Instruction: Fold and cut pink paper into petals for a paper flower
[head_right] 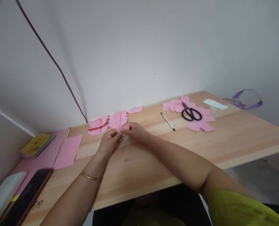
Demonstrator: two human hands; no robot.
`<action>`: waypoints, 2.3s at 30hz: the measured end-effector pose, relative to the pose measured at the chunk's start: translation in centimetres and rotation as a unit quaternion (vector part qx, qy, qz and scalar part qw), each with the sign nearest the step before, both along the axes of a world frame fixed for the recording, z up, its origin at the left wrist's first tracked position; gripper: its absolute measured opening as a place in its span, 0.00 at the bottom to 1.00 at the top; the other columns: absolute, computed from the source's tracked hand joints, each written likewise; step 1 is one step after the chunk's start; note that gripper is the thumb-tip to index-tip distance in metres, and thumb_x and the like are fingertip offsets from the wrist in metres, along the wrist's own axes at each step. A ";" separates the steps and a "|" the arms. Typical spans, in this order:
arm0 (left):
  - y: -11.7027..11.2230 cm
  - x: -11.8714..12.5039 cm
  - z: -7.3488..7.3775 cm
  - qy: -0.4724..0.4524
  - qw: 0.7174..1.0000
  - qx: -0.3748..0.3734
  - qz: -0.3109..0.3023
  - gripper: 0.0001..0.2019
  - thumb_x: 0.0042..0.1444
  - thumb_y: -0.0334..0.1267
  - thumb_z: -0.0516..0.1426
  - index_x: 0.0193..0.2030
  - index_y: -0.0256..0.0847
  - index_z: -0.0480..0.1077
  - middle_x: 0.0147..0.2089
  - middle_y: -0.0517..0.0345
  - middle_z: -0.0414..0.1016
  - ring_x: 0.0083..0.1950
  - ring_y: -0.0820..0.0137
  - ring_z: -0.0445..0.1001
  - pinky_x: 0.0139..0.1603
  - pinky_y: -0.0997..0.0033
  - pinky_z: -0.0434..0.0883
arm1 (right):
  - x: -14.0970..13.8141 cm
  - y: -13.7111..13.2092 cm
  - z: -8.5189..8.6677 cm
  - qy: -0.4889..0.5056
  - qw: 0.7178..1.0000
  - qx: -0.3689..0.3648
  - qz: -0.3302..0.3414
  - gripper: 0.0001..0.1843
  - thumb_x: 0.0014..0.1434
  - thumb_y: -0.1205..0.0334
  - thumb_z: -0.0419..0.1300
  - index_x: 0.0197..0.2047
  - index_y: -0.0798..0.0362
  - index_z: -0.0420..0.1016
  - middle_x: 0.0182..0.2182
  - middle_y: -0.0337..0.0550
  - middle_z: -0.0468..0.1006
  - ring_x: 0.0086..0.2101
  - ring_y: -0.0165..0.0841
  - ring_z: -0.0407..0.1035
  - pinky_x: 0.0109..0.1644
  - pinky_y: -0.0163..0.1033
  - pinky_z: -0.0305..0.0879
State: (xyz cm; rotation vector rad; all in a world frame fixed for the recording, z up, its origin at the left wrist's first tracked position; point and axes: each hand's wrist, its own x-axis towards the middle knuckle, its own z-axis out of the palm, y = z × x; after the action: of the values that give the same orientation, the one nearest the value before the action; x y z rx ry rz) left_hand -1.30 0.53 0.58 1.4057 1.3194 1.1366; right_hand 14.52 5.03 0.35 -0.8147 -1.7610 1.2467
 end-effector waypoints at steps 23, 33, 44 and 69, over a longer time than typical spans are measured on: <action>-0.2 0.7 0.7 -0.003 0.995 0.060 0.081 0.12 0.54 0.44 0.54 0.24 0.40 0.66 0.20 0.63 0.66 0.25 0.74 0.63 0.29 0.74 0.61 | 0.0 -0.6 0.4 -0.098 0.994 0.047 -0.021 0.12 0.55 0.55 0.56 0.28 0.55 0.68 0.25 0.37 0.68 0.27 0.28 0.60 0.33 0.33 0.55; -0.1 0.5 0.5 -0.021 0.994 0.049 0.090 0.19 0.54 0.51 0.53 0.21 0.38 0.65 0.20 0.61 0.65 0.23 0.75 0.62 0.27 0.75 0.60 | 0.1 -0.3 0.1 -0.092 0.995 0.036 -0.014 0.14 0.55 0.52 0.55 0.30 0.55 0.70 0.28 0.39 0.71 0.29 0.29 0.62 0.34 0.33 0.56; -0.2 1.0 0.2 -0.048 0.999 -0.021 0.014 0.13 0.48 0.45 0.59 0.23 0.37 0.65 0.20 0.62 0.67 0.21 0.78 0.61 0.23 0.77 0.55 | 0.1 0.0 0.0 -0.023 0.999 -0.037 -0.023 0.17 0.55 0.49 0.55 0.27 0.54 0.65 0.22 0.36 0.66 0.25 0.27 0.60 0.32 0.33 0.56; -0.2 1.0 0.0 -0.119 0.992 -0.042 0.014 0.12 0.46 0.42 0.62 0.24 0.36 0.66 0.21 0.62 0.69 0.22 0.78 0.65 0.25 0.77 0.58 | -0.2 0.2 -0.6 0.019 1.000 -0.010 0.013 0.17 0.56 0.51 0.56 0.22 0.55 0.64 0.24 0.38 0.68 0.28 0.28 0.61 0.35 0.34 0.57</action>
State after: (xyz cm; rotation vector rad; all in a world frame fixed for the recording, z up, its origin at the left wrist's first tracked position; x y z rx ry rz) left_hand -0.30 0.34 0.63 1.1551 1.2048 1.2125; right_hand 14.31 5.23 -0.30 -0.7765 -1.7368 1.2918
